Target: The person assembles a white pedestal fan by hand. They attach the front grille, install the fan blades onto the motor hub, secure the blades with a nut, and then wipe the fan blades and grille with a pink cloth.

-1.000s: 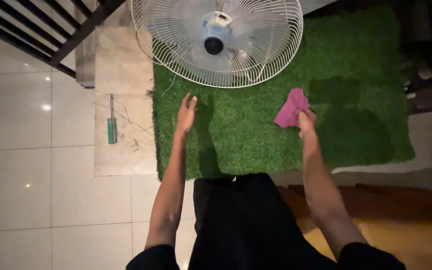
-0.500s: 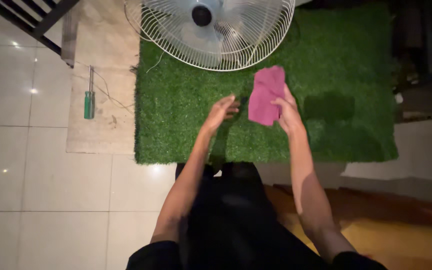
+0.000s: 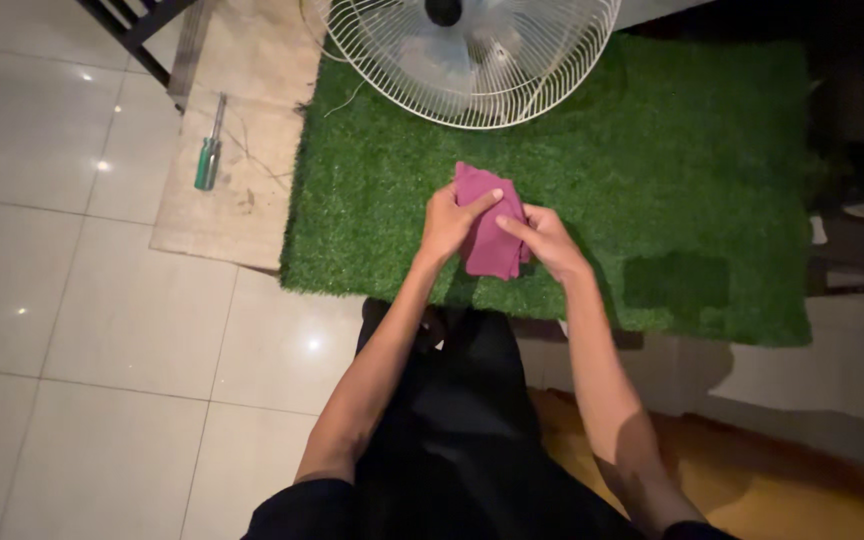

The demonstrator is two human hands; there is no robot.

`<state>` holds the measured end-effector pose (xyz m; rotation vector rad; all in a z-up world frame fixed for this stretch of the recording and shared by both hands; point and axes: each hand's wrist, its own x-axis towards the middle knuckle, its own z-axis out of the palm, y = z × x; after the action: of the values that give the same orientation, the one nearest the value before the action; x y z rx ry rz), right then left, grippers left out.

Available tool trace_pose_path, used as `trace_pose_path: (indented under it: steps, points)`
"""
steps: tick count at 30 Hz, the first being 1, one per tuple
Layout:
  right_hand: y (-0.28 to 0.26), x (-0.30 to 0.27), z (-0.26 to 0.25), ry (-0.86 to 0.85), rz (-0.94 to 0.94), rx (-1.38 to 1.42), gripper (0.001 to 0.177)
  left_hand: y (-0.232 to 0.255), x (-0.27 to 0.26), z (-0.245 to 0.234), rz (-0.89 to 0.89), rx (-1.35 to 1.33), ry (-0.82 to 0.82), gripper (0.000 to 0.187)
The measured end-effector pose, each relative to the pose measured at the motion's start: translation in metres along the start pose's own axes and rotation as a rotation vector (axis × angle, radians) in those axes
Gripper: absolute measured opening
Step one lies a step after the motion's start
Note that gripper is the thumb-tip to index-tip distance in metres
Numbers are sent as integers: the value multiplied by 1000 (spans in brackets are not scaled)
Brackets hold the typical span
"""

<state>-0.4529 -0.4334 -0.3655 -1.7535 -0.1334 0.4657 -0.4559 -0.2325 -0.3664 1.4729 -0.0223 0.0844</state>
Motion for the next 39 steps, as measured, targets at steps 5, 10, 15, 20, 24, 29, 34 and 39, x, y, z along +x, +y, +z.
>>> trace_pose_path:
  steps: [5,10,15,20,24,29,34,39]
  points:
    - [6,5,23,56,20,274,45,0,-17,-12,-57,-90,-39,45]
    - [-17,3,35,95,-91,401,51,7,-37,-26,-21,-83,-191,68]
    - [-40,-4,51,79,-59,479,58,13,-41,-35,-3,-131,-111,50]
    - [-57,-7,60,-49,-102,263,81,4,-33,-47,-48,3,27,34]
    - [-42,10,54,-19,-153,254,67,11,-20,-59,-21,-216,-53,30]
    - [-27,26,38,44,-248,455,45,49,-15,-83,91,-303,-240,27]
    - [-72,14,49,-103,-325,553,60,57,2,-96,176,-185,-196,25]
    - [-65,25,64,-99,-23,614,69,37,22,-94,169,-148,-166,27]
